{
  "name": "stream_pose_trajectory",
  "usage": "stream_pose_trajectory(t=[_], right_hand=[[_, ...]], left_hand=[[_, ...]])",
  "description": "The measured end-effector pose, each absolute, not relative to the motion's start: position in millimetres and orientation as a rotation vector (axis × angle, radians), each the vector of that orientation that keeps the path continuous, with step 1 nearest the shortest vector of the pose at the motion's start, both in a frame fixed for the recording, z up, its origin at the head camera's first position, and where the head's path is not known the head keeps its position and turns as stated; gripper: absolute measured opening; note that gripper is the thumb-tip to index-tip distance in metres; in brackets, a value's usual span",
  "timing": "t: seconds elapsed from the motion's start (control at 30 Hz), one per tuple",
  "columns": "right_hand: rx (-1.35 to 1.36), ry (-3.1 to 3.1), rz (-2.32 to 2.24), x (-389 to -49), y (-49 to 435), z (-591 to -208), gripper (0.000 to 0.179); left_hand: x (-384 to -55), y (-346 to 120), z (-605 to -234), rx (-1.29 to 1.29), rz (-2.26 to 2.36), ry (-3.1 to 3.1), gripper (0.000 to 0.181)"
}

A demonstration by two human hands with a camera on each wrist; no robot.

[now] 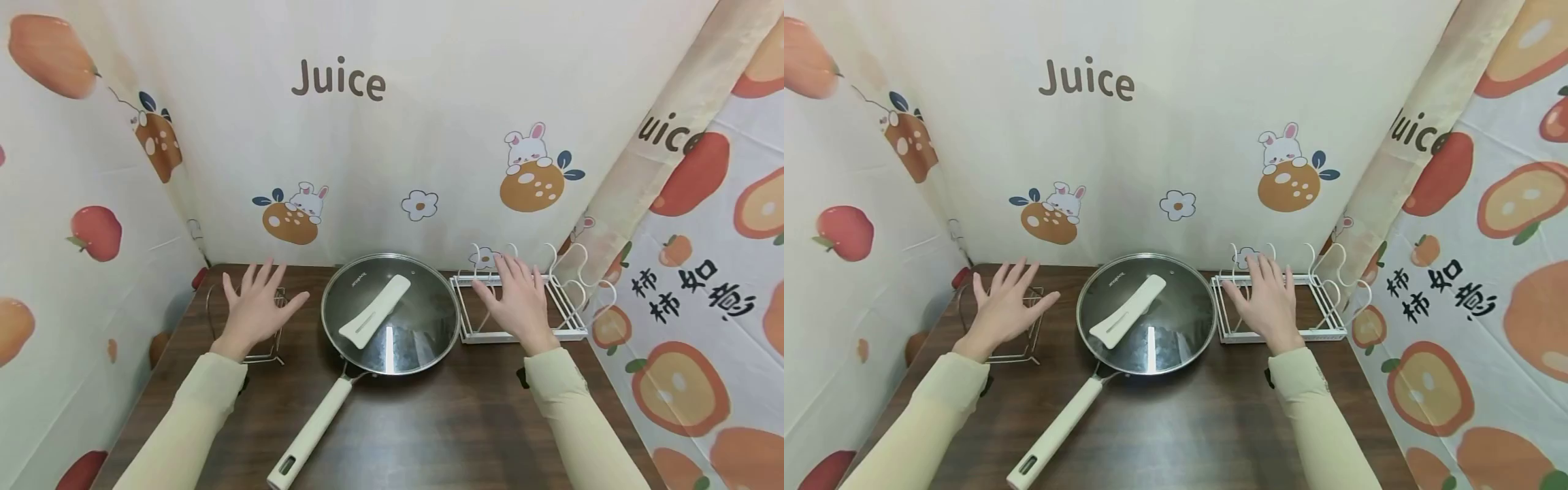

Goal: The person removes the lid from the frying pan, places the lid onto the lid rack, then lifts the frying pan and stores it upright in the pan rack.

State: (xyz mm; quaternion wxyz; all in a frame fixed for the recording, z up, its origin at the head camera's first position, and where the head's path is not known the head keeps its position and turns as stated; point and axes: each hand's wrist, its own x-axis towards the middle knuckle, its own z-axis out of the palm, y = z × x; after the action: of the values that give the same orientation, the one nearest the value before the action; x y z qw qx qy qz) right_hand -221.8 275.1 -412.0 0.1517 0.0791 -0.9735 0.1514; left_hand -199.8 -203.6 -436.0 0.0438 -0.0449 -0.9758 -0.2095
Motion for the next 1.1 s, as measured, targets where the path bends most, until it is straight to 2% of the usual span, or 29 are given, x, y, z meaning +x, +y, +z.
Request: stream_pose_trajectory(t=[0.43,0.97,1.1], right_hand=[[0.362,-2.656,0.625,-186,237,-410,0.063],[0.373,-2.759,0.891,-146,204,-439,0.036],[0.374,-2.802,0.934,-139,196,-445,0.034]], left_hand=[[-178,-212,-437,-0.174,-0.682,-2.86,0.088],[-161,-211,-438,-0.236,-0.739,-2.835,0.085],[-158,-211,-442,-0.291,-0.753,-2.829,0.086]])
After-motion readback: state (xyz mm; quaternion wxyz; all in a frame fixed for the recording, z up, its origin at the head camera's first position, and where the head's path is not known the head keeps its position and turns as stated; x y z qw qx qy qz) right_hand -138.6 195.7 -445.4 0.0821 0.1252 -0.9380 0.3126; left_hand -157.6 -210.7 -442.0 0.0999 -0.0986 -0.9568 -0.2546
